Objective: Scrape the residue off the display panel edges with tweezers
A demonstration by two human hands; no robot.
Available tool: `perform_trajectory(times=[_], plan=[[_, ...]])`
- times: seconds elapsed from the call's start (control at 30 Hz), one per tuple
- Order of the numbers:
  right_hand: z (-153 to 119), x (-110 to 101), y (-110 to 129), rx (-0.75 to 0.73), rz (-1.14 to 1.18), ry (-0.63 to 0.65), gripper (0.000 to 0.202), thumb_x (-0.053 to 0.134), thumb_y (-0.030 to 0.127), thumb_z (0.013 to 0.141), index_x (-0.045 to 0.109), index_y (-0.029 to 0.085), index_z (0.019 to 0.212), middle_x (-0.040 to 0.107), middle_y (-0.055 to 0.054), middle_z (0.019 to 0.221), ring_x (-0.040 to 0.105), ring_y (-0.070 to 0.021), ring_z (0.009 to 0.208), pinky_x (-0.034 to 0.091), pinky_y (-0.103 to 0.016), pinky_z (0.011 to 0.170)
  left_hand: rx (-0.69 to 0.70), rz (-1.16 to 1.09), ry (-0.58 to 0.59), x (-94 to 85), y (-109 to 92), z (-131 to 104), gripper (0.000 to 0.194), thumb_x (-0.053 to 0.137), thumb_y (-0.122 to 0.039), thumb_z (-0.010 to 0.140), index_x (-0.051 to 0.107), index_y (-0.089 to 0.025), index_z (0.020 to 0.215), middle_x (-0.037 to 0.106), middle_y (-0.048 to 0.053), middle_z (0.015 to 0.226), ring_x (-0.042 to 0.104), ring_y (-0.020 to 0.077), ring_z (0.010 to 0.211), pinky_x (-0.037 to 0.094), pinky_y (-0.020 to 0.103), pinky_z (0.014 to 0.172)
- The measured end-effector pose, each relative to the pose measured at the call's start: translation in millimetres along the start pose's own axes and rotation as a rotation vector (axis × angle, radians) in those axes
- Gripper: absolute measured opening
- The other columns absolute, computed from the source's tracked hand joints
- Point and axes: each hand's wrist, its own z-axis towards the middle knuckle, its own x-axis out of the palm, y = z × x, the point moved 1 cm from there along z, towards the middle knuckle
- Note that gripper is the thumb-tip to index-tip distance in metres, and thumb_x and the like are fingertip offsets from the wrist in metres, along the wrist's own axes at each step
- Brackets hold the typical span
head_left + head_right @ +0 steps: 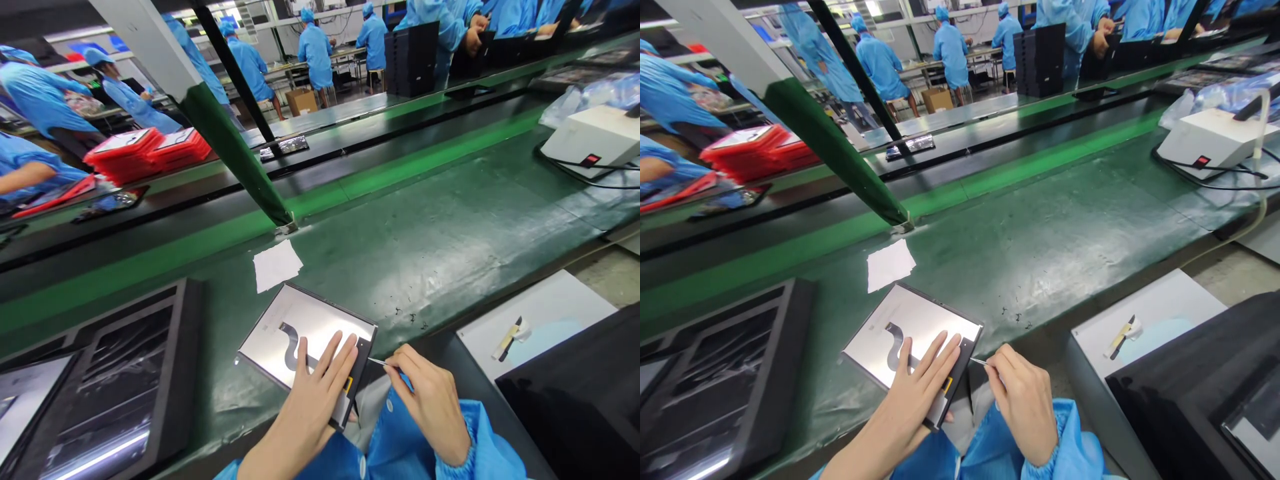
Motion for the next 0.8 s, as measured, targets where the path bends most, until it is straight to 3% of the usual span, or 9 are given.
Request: perform_trajectory(times=[0.2,0.4,0.63,0.8], plan=[[6.5,-3.4,-1.9,0.105,0.067,0.094,0.037,0.042,0.033,0.104,0.059,0.022,0.073,0.061,0.003,0.066,0.06,-0.0107,0.053,0.038,-0.021,0.048,0.003,-0.031,-0.03,-1.2,-0.4,1.2,0.081,0.05,-0.021,0.092,0.007,-0.008,0.159,0.03,0.015,0.162,0.009,0.0329,0.154,-0.004,0.068,0.116],[5.1,-3.8,-2.1,0.151,0.103,0.089,0.039,0.044,0.033,0.102,0.058,0.023,0.067,0.062,0.003,0.062,0.06,-0.0116,0.052,0.04,-0.021,0.049,-0.006,-0.065,-0.03,-0.5,1.0,0.4,0.077,0.046,-0.022,0.094,0.008,-0.01,0.16,0.033,0.016,0.161,0.013,0.0329,0.154,-0.005,0.068,0.115],[-1.7,-2.8,-0.7,0.065,0.032,-0.003,0.035,0.039,0.039,0.105,0.063,0.023,0.085,0.067,0.001,0.073,0.063,-0.0123,0.056,0.043,-0.021,0.05,-0.006,-0.058,-0.044,3.1,0.9,0.0,0.078,0.044,-0.025,0.095,0.003,-0.01,0.16,0.033,0.016,0.161,0.011,0.0321,0.154,-0.006,0.069,0.115],[-3.4,-1.9,-1.2,0.035,-0.002,-0.027,0.037,0.037,0.038,0.106,0.063,0.022,0.086,0.066,0.001,0.074,0.064,-0.0123,0.058,0.044,-0.021,0.053,-0.004,-0.048,-0.038,2.1,-0.2,-0.1,0.077,0.045,-0.025,0.096,0.004,-0.009,0.159,0.031,0.015,0.162,0.007,0.0324,0.154,-0.005,0.07,0.114]])
